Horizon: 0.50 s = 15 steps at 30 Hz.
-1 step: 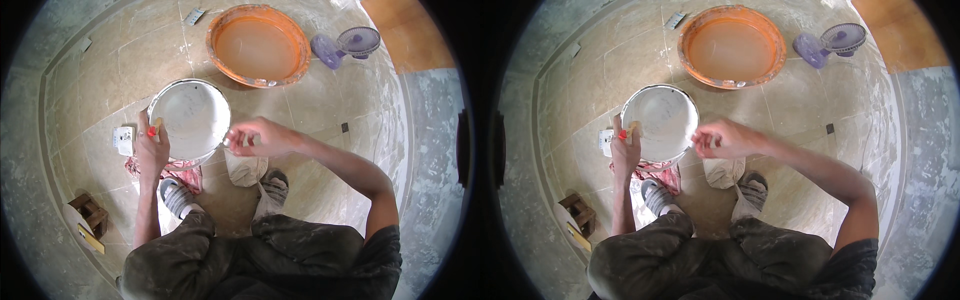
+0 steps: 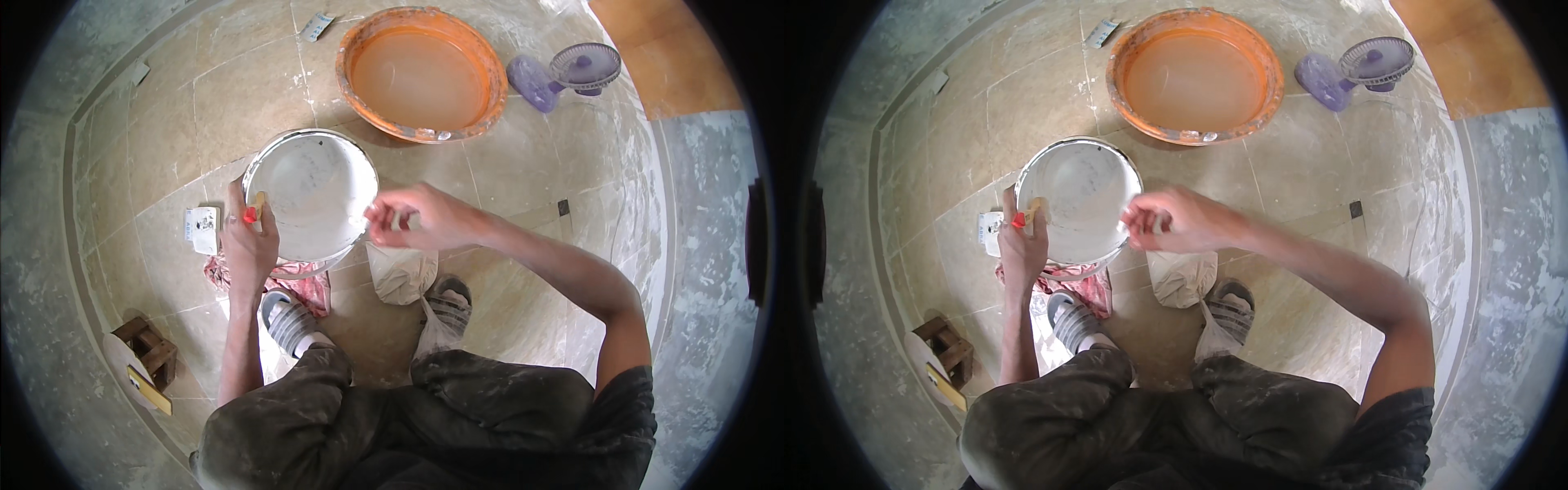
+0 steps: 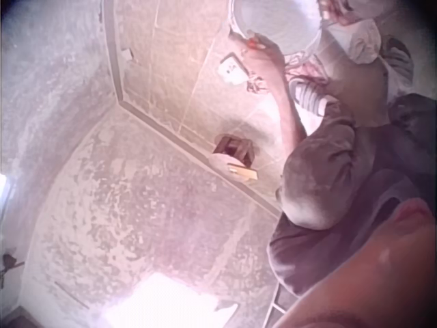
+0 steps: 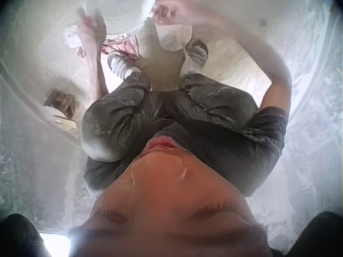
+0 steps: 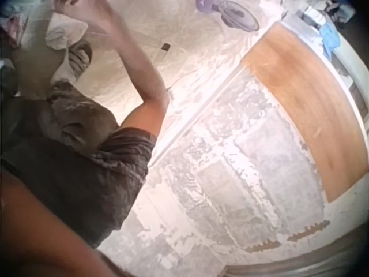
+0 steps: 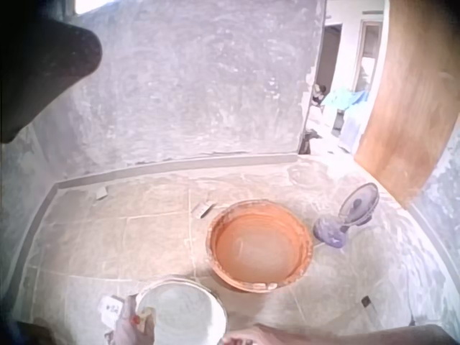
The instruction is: The person prepares a white mixture in a bucket by adding liquid from a plastic cup and stirring it with a brush while sitting on the tiled floor.
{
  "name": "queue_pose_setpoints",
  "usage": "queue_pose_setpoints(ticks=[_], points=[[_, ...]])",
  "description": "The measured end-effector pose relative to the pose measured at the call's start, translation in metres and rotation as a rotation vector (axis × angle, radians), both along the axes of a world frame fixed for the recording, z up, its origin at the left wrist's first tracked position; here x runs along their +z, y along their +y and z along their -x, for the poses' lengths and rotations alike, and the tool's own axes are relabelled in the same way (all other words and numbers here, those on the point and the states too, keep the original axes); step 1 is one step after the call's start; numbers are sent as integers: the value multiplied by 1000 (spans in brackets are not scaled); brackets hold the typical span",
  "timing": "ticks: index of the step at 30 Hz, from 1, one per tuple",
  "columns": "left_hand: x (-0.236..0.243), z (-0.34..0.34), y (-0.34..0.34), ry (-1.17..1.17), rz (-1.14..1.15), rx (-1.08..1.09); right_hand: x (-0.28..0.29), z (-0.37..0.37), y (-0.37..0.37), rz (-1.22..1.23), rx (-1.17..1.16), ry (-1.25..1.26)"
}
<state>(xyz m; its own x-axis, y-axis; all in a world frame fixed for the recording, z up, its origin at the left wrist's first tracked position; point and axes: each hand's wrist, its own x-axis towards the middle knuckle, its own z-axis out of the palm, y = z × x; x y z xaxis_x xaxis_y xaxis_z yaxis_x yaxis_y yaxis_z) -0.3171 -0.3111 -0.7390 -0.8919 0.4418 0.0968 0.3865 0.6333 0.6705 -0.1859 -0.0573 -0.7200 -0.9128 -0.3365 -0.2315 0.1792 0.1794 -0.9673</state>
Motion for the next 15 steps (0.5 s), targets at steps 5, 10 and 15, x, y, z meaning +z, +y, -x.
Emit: queue_pose_setpoints(ticks=[5, 10, 15], points=[[3, -8, 11, -16, -4, -28, 3, 32, -18, -56, -293, 240], [10, -13, 15, 43, 33, -70, -1, 48, -39, -138, -306, 470], [9, -20, 21, 40, 76, -122, -15, 57, -56, 71, -369, 164]])
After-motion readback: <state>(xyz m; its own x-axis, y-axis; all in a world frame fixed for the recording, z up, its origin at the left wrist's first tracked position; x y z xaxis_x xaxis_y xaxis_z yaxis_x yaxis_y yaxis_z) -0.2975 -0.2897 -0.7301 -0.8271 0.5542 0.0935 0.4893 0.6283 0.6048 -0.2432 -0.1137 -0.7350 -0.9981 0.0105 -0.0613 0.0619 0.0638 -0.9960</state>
